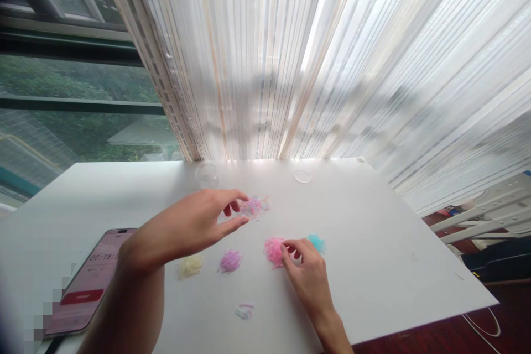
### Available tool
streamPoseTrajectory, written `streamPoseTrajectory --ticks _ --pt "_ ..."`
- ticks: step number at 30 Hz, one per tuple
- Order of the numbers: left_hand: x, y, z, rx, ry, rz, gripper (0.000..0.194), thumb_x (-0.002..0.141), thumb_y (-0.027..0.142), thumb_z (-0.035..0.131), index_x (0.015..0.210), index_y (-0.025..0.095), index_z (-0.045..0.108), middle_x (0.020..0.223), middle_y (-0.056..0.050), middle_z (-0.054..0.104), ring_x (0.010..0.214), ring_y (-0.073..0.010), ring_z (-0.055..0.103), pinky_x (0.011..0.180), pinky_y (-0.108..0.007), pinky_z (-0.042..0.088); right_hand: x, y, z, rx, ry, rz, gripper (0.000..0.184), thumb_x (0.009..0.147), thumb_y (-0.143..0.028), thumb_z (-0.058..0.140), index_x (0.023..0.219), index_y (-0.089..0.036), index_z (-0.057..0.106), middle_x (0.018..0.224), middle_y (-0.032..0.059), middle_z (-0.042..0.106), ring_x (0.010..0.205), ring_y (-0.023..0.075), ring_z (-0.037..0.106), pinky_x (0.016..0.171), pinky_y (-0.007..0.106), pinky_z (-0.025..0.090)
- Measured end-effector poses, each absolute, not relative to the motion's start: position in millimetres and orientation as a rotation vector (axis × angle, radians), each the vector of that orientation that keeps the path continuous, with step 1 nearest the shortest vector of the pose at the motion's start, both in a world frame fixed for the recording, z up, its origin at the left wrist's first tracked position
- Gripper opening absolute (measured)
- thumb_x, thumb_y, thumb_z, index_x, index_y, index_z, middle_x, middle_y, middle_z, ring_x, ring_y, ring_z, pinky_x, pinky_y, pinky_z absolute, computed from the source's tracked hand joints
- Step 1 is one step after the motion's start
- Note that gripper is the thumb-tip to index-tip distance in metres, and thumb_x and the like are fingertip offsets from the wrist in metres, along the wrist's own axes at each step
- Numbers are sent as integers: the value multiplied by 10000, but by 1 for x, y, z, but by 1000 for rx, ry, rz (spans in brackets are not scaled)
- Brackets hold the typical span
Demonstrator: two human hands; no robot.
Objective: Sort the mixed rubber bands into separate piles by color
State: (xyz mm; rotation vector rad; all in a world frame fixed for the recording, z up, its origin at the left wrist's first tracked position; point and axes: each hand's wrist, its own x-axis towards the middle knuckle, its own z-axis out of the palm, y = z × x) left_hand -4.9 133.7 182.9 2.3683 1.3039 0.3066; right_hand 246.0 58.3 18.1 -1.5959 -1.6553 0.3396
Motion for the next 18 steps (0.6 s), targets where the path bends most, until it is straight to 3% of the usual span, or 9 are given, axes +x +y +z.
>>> streamPoseTrajectory --ticks 6,10,18 --pt "-7 133 184 2366 1277 347 358 1016 416 620 1305 229 718 1177 -70 806 1073 -291 749 888 -359 522 209 49 31 -1346 -1759 294 118 1016 -265 635 976 -243 744 791 14 683 655 158 618 620 262 528" --pt "-10 133 185 2360 1288 362 362 1014 408 626 1310 219 714 1171 -72 805 1076 -295 748 882 -362 529 174 51 24 -1196 -1931 322 132 1008 -167 611 990 -230 726 802 25 671 718 169 658 658 267 541" --pt "-19 136 186 2331 1323 387 390 1018 424 635 1343 220 705 1157 -80 803 1048 -290 755 874 -362 534 167 58 16 -1179 -2034 355 168 1033 -180 580 1083 -224 734 856 50 701 777 194 690 692 302 579"
